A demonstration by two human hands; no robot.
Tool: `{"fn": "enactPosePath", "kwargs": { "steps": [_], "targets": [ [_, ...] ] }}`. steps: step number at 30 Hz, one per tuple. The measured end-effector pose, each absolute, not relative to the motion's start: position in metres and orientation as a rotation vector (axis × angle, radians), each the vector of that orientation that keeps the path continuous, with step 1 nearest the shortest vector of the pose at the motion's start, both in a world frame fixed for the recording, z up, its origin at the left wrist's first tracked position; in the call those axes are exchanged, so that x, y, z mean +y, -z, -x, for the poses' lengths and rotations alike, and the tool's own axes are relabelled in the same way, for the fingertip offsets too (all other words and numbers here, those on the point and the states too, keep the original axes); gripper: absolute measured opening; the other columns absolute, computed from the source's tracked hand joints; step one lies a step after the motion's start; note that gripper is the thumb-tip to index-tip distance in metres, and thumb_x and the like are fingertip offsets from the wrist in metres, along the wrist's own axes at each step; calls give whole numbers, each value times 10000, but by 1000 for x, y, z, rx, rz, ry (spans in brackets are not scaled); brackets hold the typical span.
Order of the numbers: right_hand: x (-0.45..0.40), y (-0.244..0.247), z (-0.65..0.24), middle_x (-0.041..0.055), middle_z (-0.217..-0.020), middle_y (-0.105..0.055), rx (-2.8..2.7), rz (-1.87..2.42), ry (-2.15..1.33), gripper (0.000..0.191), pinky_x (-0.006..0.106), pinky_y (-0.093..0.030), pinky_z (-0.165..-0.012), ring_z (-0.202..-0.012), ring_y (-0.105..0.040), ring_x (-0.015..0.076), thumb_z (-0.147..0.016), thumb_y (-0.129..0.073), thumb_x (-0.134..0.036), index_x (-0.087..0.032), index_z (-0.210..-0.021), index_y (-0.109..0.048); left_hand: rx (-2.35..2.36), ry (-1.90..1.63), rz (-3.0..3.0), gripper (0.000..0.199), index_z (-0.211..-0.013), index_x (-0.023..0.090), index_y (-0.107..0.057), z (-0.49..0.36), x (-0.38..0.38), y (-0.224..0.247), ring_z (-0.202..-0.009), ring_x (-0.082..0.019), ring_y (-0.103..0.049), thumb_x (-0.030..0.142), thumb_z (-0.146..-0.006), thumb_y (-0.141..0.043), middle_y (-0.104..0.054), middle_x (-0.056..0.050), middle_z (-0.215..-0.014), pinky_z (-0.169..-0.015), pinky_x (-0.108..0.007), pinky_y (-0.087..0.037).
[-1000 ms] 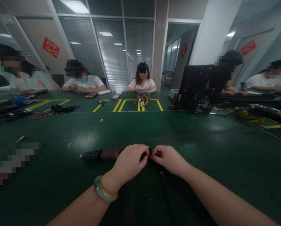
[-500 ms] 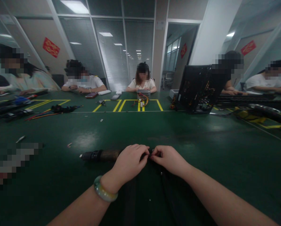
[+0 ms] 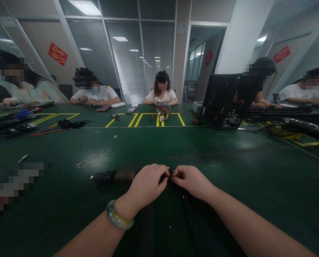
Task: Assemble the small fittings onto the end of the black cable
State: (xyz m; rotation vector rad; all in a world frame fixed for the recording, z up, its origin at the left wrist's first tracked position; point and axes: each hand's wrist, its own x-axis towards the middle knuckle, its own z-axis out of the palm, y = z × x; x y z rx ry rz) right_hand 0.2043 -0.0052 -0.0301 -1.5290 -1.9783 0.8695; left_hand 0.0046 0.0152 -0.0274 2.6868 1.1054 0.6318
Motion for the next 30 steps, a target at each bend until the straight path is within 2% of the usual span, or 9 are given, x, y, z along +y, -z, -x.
{"fn": "enactPosePath", "kwargs": {
  "steps": [11,18,30],
  "targets": [
    [-6,32,-205,-30,-794,-698,-1968,1542,-868,106,213,-420,-583,-699,-631,135,-835,-634,-318,-227,-833,-688,1117,-624,-2715,158,-924,228,-573,-4,13,24,-928,-198,-585,133,-800,-547,-636,1,-973,-830,-367,-446],
    [-5,31,-204,-25,-789,-698,-1980,1528,-861,98,209,-419,-596,-701,-633,132,-834,-635,-300,-219,-838,-692,1103,-628,-2717,63,-915,228,-578,-5,14,24,-916,-198,-591,209,-875,-533,-645,-9,-977,-822,-362,-452],
    [-5,31,-205,-31,-794,-701,-1985,1532,-867,97,207,-419,-591,-701,-633,132,-834,-636,-303,-224,-839,-693,1110,-619,-2721,134,-927,227,-580,-5,16,28,-931,-202,-590,154,-815,-565,-645,-4,-987,-833,-370,-455]
  ]
}}
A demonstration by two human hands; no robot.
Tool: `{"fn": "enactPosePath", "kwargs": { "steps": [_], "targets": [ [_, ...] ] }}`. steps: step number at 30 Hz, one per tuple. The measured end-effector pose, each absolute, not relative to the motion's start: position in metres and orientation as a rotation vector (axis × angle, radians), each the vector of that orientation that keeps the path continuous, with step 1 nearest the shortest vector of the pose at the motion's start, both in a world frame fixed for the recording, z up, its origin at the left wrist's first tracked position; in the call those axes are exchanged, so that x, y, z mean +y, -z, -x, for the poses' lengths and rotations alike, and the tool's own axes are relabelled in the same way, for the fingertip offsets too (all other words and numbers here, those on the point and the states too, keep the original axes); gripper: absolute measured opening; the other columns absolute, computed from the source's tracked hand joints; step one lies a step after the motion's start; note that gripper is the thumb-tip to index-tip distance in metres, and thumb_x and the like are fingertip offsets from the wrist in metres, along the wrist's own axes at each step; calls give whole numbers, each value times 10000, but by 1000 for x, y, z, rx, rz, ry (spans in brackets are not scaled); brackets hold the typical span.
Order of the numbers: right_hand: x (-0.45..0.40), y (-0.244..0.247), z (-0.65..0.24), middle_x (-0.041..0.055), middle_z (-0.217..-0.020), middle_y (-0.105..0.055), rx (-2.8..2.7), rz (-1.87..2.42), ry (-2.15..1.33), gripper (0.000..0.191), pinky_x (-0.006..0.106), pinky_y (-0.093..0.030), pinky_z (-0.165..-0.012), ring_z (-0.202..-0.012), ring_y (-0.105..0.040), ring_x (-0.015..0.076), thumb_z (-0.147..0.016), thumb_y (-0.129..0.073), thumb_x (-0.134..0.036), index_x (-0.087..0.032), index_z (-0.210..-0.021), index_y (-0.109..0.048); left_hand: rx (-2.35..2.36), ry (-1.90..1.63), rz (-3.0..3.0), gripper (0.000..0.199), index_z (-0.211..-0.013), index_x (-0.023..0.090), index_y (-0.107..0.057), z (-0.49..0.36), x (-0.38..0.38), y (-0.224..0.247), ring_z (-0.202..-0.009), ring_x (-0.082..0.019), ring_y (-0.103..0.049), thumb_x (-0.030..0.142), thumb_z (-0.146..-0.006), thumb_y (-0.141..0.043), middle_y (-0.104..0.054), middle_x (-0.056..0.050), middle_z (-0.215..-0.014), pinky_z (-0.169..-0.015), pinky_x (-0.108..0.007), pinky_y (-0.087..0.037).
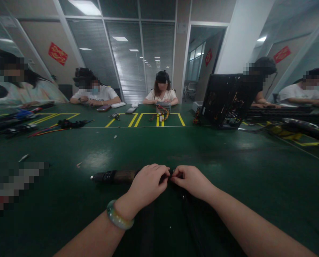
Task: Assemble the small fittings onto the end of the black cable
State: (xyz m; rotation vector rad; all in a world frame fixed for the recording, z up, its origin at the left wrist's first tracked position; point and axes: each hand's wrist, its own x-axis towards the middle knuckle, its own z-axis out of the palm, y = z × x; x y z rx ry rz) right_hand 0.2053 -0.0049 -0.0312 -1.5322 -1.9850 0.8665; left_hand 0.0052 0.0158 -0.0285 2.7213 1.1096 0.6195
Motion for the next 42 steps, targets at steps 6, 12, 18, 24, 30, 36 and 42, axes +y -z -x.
{"fn": "enactPosePath", "kwargs": {
  "steps": [6,12,18,24,30,36,42],
  "targets": [
    [-5,31,-205,-23,-808,-703,-1981,1555,-856,109,218,-421,-600,-716,-630,141,-837,-630,-311,-222,-845,-693,1102,-633,-2720,135,-930,222,-583,-5,14,26,-937,-204,-589,159,-817,-543,-644,-12,-993,-848,-370,-451],
    [-7,29,-205,-19,-816,-706,-1972,1539,-878,110,215,-428,-604,-720,-641,141,-840,-627,-305,-219,-855,-694,1110,-624,-2717,87,-930,226,-586,-5,14,24,-929,-202,-591,198,-861,-540,-646,-9,-983,-834,-363,-455],
    [-5,31,-204,-23,-787,-698,-1974,1556,-871,105,209,-409,-582,-699,-632,135,-834,-633,-305,-215,-832,-687,1113,-603,-2717,104,-930,234,-585,-6,14,25,-929,-196,-592,185,-841,-561,-643,8,-978,-844,-361,-449],
    [-6,28,-203,-13,-799,-701,-1974,1549,-880,110,213,-407,-593,-705,-627,139,-837,-627,-298,-206,-834,-687,1125,-605,-2715,171,-938,233,-587,-5,15,28,-929,-201,-587,129,-807,-554,-641,6,-975,-839,-373,-452],
    [-7,27,-203,-14,-808,-700,-1973,1576,-875,115,215,-403,-580,-703,-621,143,-832,-631,-310,-213,-826,-692,1110,-621,-2718,170,-947,224,-585,-5,13,26,-922,-209,-589,137,-810,-536,-643,-16,-973,-837,-385,-454],
    [-7,28,-204,-11,-798,-699,-1978,1554,-882,107,215,-416,-591,-698,-630,139,-836,-622,-288,-205,-833,-690,1116,-615,-2735,85,-940,228,-590,-6,12,23,-911,-203,-593,239,-863,-556,-640,-6,-957,-814,-371,-457],
    [-7,28,-204,-14,-793,-700,-1960,1555,-905,107,211,-413,-581,-688,-627,136,-839,-625,-291,-204,-839,-688,1117,-608,-2742,88,-933,222,-588,-5,12,22,-902,-200,-591,202,-882,-519,-644,-13,-951,-816,-362,-454]
  ]
}}
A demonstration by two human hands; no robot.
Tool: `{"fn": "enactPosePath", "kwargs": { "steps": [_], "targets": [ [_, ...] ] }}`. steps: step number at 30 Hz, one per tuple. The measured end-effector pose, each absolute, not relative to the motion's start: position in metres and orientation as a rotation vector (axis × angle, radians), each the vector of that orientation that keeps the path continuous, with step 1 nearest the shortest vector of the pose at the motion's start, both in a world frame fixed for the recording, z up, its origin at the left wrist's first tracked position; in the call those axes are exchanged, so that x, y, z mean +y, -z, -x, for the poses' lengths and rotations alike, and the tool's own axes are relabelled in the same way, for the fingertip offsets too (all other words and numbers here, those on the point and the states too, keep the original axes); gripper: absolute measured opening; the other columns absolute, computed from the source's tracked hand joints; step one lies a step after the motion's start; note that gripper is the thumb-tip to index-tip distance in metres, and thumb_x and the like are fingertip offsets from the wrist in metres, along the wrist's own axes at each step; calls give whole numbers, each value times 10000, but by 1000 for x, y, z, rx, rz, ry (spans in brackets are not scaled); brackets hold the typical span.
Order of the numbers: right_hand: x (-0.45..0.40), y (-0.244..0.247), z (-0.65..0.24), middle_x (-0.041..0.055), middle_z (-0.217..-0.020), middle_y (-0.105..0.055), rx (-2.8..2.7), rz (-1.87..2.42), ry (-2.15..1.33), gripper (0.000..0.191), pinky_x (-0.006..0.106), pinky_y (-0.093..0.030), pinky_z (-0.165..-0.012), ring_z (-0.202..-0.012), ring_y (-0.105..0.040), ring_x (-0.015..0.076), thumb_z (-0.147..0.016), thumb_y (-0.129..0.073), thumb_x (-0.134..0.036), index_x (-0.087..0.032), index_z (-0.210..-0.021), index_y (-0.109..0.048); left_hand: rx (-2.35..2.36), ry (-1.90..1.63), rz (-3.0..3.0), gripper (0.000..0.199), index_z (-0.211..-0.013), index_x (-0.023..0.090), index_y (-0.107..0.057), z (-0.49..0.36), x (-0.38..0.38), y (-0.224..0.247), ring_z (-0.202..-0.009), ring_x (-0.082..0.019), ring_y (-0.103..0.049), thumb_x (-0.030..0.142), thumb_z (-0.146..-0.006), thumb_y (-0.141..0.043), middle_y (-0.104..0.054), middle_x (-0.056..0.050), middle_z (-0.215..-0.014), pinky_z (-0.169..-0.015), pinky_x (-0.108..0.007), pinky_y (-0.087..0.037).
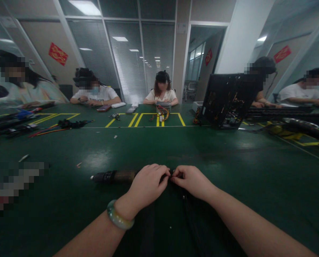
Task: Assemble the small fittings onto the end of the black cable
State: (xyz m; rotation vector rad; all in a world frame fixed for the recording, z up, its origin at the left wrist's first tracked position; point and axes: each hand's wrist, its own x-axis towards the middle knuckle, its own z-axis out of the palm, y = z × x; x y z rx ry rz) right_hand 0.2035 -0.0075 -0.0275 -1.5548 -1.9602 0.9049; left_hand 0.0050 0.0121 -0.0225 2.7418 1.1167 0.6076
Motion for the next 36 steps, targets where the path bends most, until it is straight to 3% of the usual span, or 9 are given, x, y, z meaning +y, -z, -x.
{"fn": "enactPosePath", "kwargs": {
  "steps": [36],
  "targets": [
    [-3,28,-203,0,-815,-703,-2068,1596,-895,194,239,-402,-581,-679,-621,163,-853,-574,-381,-235,-877,-699,1137,-602,-2746,87,-947,218,-594,-2,10,23,-941,-197,-595,219,-864,-566,-651,-7,-944,-875,-360,-445]
  ]
}}
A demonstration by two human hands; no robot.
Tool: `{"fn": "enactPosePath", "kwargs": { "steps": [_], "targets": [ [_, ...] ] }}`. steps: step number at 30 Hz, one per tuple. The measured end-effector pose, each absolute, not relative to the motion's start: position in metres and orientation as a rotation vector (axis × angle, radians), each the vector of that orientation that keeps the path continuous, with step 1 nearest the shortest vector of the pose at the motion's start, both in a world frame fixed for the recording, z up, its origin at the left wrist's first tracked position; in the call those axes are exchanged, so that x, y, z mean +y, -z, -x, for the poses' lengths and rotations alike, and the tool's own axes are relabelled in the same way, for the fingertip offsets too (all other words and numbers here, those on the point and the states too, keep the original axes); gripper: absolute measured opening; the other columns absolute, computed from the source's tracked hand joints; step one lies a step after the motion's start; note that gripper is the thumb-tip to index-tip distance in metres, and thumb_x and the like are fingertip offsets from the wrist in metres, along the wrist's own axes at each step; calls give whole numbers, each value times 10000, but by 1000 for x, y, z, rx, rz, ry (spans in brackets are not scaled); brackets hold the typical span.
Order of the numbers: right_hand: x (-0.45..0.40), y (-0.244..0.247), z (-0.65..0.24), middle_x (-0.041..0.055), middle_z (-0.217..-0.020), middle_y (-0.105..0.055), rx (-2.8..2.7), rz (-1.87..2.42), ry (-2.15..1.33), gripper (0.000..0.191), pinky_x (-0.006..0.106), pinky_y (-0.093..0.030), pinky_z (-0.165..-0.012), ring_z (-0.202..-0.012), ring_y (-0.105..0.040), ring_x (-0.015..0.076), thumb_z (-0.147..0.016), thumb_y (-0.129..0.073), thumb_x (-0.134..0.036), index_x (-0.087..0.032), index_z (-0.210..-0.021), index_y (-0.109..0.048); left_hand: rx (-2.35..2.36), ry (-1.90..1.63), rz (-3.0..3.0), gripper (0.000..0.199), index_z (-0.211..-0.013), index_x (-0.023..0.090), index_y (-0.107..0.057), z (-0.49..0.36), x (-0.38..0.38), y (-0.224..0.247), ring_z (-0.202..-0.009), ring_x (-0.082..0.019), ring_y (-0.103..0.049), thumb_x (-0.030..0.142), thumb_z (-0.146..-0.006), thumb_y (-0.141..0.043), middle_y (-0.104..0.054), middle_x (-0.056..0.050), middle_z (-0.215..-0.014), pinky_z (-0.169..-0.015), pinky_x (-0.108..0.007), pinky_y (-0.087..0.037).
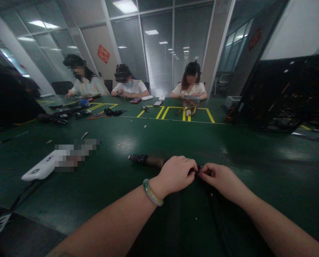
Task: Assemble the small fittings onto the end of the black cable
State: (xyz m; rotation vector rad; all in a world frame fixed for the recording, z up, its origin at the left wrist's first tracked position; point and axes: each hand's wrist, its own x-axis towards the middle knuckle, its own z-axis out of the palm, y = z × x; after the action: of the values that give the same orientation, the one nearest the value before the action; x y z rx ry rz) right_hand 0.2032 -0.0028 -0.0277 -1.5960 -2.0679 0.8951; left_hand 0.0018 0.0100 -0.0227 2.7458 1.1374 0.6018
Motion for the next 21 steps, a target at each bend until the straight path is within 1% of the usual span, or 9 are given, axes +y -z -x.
{"fn": "enactPosePath", "kwargs": {
  "steps": [13,21],
  "targets": [
    [-2,27,-205,-7,-820,-705,-2095,1629,-929,229,247,-407,-571,-684,-628,169,-868,-552,-429,-250,-905,-690,1119,-601,-2752,82,-935,217,-591,-1,10,22,-930,-189,-590,235,-864,-554,-655,6,-946,-856,-351,-440],
    [-2,28,-204,-14,-815,-704,-2089,1625,-943,217,238,-413,-575,-678,-630,160,-872,-553,-423,-252,-891,-686,1127,-612,-2746,85,-938,215,-598,-1,10,23,-929,-192,-591,238,-867,-557,-655,1,-942,-844,-350,-442]
  ]
}}
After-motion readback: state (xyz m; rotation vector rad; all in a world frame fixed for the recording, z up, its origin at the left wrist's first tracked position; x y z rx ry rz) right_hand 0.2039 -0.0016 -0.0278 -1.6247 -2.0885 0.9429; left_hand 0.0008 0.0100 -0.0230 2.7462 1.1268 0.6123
